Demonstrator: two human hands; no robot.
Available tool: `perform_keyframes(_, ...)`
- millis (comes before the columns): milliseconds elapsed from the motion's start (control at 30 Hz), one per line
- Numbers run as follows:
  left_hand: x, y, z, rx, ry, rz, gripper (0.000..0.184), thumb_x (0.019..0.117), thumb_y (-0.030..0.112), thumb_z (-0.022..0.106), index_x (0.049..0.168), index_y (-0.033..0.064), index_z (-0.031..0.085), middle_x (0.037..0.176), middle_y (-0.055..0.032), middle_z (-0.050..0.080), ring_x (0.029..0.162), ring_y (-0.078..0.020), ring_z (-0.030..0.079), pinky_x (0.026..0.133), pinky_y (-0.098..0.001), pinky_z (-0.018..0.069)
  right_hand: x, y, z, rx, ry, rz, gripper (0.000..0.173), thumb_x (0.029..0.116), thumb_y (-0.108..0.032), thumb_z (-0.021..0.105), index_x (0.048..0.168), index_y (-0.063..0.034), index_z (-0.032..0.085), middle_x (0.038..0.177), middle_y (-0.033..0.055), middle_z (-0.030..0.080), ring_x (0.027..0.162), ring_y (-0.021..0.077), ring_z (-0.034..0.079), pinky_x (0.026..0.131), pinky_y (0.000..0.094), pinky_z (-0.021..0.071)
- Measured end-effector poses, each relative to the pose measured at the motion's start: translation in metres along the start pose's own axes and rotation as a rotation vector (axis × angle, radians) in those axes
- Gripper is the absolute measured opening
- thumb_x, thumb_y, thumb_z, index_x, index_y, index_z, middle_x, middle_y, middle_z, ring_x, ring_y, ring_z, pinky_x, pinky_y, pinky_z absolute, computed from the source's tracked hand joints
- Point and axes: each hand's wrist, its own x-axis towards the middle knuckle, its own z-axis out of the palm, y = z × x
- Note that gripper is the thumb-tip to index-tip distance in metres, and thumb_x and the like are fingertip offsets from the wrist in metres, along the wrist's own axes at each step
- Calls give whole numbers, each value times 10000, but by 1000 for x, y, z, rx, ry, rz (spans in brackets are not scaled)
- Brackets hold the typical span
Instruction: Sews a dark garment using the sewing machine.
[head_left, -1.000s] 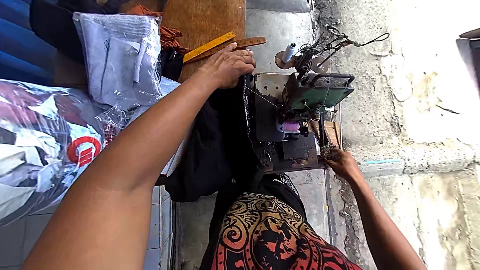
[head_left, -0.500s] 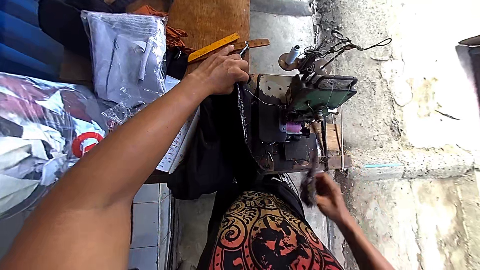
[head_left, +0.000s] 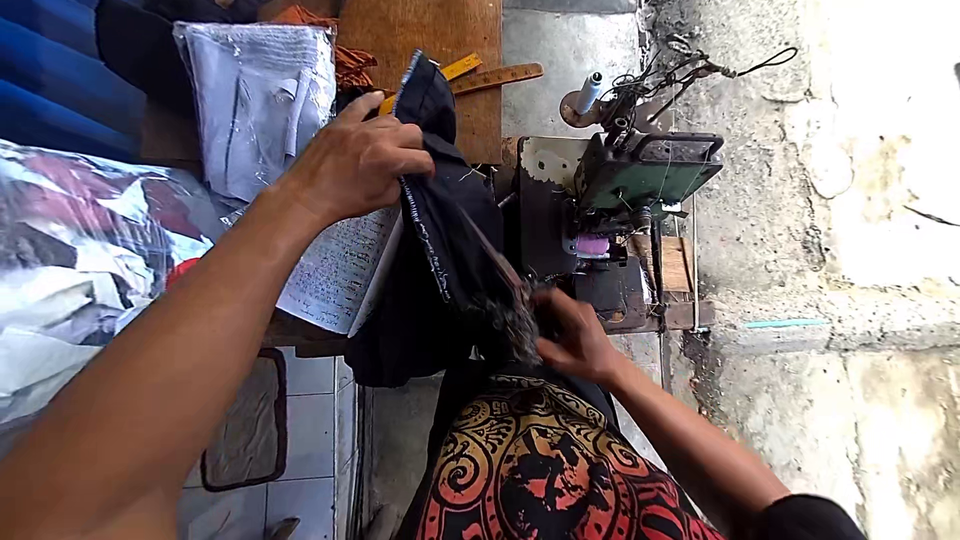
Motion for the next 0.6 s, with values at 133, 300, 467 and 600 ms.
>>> perform_keyframes(133, -23, 12, -20, 29, 24, -32, 241, 869, 39, 508, 933, 88, 735, 1111, -131, 725, 932, -390, 661, 887, -628, 422, -104, 46, -17, -309, 252, -48, 332, 899, -205, 723, 1152, -42, 585, 955, 123, 676, 899, 172, 668, 828, 308, 569)
perform_keyframes(300, -9, 34, -43, 68, 10, 38, 204, 876, 79, 501, 880, 98, 704, 896, -95, 722, 951, -343, 681, 987, -610, 396, -163, 86, -84, -578, 496, 513, 461, 888, -64, 705, 1253, 168, 546, 1060, 282, 700, 927, 329, 725, 853, 485, 597)
perform_keyframes(467, 14, 52, -45, 64, -46, 148, 173, 865, 47, 508, 861, 86, 676, 768, -102, 669, 740, -310, 676, 735, -526, 498, -167, 116, -133, -629, 488, 773, 504, 866, -58, 683, 1333, 82, 555, 1093, 291, 698, 986, 436, 699, 880, 621, 530)
perform_keyframes(600, 22, 63, -43, 34, -118, 172, 187, 851, 76, 499, 799, 122, 673, 688, -55, 597, 614, -256, 621, 502, -434, 393, -145, 119, -155, -639, 320, 878, 318, 901, -110, 682, 1197, 7, 694, 1007, 251, 723, 938, 423, 697, 848, 648, 503)
